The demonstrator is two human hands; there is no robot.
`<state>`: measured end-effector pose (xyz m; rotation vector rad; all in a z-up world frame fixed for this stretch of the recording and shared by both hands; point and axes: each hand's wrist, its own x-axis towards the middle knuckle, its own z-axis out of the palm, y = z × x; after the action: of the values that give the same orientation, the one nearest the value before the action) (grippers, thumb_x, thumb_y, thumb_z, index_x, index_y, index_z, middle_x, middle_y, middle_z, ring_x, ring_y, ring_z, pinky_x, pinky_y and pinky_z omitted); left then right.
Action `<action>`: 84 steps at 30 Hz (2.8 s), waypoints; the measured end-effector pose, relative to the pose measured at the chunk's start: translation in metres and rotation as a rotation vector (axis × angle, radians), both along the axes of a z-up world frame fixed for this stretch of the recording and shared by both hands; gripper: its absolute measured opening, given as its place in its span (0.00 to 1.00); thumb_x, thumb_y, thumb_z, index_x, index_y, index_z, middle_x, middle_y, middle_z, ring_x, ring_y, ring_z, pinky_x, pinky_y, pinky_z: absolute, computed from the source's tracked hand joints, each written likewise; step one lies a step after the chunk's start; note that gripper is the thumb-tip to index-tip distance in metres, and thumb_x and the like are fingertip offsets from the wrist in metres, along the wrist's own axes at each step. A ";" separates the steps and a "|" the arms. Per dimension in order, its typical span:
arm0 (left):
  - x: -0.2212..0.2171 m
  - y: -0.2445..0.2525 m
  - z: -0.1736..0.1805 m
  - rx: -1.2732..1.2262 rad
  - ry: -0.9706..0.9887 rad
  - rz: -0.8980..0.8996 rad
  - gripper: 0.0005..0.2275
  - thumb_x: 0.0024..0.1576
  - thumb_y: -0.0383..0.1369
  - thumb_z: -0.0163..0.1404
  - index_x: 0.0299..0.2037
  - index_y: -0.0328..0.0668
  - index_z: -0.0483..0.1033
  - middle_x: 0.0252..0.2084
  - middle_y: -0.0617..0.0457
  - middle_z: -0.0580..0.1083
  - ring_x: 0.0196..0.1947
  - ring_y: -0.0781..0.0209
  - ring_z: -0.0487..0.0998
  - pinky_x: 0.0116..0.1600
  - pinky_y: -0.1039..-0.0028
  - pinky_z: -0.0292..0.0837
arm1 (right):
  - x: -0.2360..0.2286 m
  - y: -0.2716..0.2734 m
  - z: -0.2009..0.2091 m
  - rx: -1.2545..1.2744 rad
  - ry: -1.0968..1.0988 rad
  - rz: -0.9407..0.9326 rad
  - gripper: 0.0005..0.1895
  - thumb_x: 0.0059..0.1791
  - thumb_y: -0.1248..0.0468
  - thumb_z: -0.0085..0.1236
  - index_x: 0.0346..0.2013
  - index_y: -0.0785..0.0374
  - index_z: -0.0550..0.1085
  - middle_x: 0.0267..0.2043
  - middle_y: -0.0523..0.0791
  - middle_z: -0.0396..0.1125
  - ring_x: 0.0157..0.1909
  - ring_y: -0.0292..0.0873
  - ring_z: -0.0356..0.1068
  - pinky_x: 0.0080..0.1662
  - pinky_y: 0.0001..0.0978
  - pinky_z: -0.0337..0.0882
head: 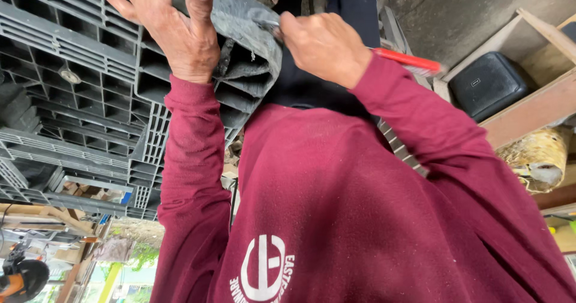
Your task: The person uses an angle grinder to smooth the edges of a large grey plastic crate. They then switch to a metal file to manually deburr and refine the cut edges of the crate.
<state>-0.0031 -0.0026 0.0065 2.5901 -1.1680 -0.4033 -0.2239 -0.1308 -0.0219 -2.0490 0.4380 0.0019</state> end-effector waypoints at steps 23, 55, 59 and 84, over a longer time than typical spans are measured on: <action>0.000 -0.008 0.001 0.009 -0.007 0.017 0.40 0.59 0.68 0.32 0.70 0.45 0.69 0.73 0.49 0.65 0.79 0.44 0.52 0.78 0.45 0.20 | 0.018 -0.014 -0.001 -0.123 0.086 0.006 0.07 0.56 0.66 0.56 0.34 0.65 0.71 0.21 0.52 0.68 0.23 0.56 0.70 0.27 0.47 0.69; 0.001 0.003 -0.004 -0.012 -0.010 0.027 0.39 0.63 0.67 0.31 0.71 0.46 0.69 0.75 0.45 0.61 0.77 0.43 0.49 0.79 0.48 0.21 | 0.025 0.004 0.001 -0.019 -0.092 -0.049 0.10 0.58 0.66 0.59 0.35 0.66 0.69 0.22 0.52 0.66 0.26 0.56 0.71 0.28 0.46 0.68; 0.001 -0.003 -0.001 -0.061 0.040 0.046 0.41 0.61 0.68 0.28 0.72 0.43 0.66 0.75 0.48 0.63 0.78 0.48 0.53 0.80 0.48 0.22 | 0.009 -0.010 0.028 0.018 -0.156 -0.047 0.13 0.57 0.63 0.59 0.32 0.66 0.68 0.23 0.53 0.67 0.25 0.57 0.70 0.28 0.48 0.67; 0.002 0.004 -0.011 -0.065 0.002 0.044 0.41 0.62 0.67 0.29 0.73 0.42 0.65 0.78 0.46 0.60 0.79 0.45 0.48 0.81 0.50 0.21 | 0.001 -0.007 0.030 0.043 -0.091 0.033 0.15 0.59 0.61 0.58 0.32 0.66 0.69 0.22 0.52 0.67 0.24 0.57 0.69 0.26 0.48 0.67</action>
<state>-0.0009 0.0014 -0.0043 2.5544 -1.1025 -0.3529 -0.2228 -0.1375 0.0083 -2.0050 0.3448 -0.0606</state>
